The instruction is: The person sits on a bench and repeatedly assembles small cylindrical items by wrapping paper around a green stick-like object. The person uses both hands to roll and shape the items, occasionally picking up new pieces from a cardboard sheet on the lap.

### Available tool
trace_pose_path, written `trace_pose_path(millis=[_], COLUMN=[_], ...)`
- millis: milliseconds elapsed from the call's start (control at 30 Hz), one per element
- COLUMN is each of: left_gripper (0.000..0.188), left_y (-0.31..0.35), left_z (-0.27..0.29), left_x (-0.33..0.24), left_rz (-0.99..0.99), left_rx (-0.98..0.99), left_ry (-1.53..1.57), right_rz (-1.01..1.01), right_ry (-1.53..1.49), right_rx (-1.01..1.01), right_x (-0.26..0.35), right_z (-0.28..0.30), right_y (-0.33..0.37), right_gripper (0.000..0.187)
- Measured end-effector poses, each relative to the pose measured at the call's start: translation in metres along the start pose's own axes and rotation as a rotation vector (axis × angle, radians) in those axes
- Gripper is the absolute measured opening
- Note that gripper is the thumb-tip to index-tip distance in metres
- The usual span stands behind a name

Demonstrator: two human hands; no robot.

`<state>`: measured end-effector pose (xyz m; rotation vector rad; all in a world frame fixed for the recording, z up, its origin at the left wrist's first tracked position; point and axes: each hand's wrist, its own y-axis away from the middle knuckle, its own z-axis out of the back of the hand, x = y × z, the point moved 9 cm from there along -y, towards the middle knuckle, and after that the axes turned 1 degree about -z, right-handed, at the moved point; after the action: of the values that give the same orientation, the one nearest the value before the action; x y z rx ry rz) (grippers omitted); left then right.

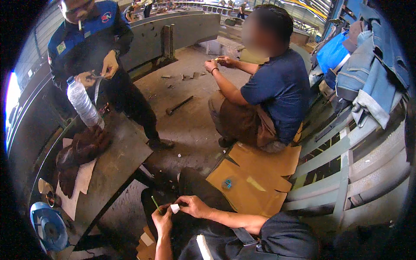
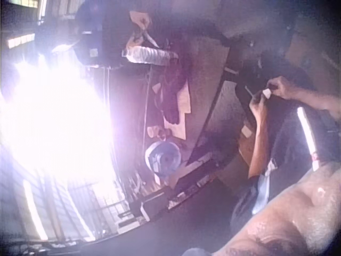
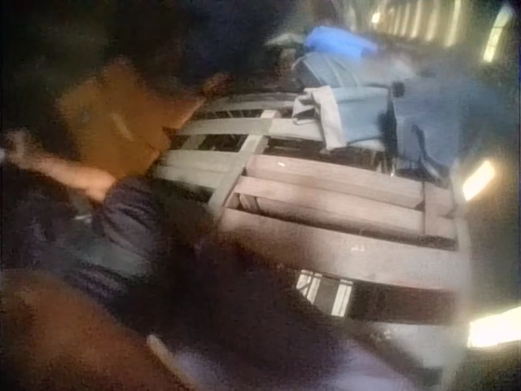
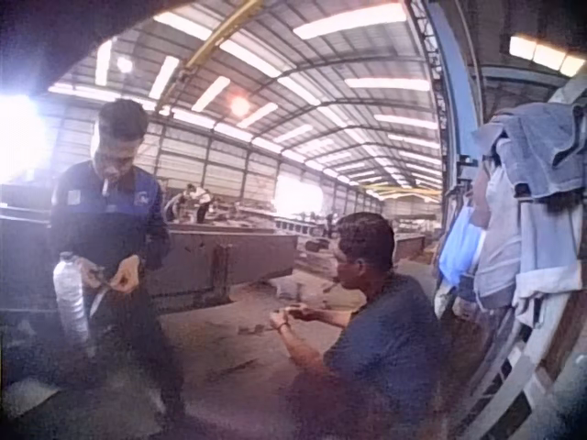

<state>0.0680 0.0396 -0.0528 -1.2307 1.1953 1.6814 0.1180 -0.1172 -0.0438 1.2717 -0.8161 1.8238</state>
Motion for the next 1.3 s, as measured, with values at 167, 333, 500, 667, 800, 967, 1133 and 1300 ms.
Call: trace_pose_path(millis=[167,333,500,667,800,967,1133,1300], left_gripper=[0.016,0.013,0.026,0.025,0.027,0.024,0.027,0.029], left_y=[0.001,0.002,0.001,0.007,0.009,0.009,0.010,0.004], left_z=[-0.008,-0.007,-0.001,-0.009,-0.011,-0.012,-0.016,-0.017], left_x=[-0.010,-0.009,-0.004,-0.013,-0.005,0.003,0.003,0.017], left_rz=[-0.094,-0.041,-0.043,-0.034,-0.068,-0.023,0.048,0.075], left_rx=[0.073,0.084,0.036,0.027,0.115,0.130,0.090,0.123], left_ry=[-0.020,-0.060,-0.136,-0.199,0.051,0.031,-0.101,-0.206], right_rz=[-0.084,-0.159,0.122,-0.015,-0.107,-0.213,-0.144,-0.074], right_ry=[-0.077,-0.146,-0.067,-0.142,-0.242,-0.274,-0.117,-0.183], right_rx=[0.025,0.105,-0.012,0.002,0.018,0.069,0.044,0.021], right_x=[-0.017,-0.025,0.023,0.002,-0.005,-0.025,-0.015,-0.008], right_z=[-0.002,-0.007,0.007,0.004,0.003,-0.005,0.005,0.008], right_y=[-0.001,0.001,0.002,0.001,0.003,0.007,0.011,0.016], right_gripper=[0.021,0.022,0.024,0.019,0.017,0.019,0.023,0.023])
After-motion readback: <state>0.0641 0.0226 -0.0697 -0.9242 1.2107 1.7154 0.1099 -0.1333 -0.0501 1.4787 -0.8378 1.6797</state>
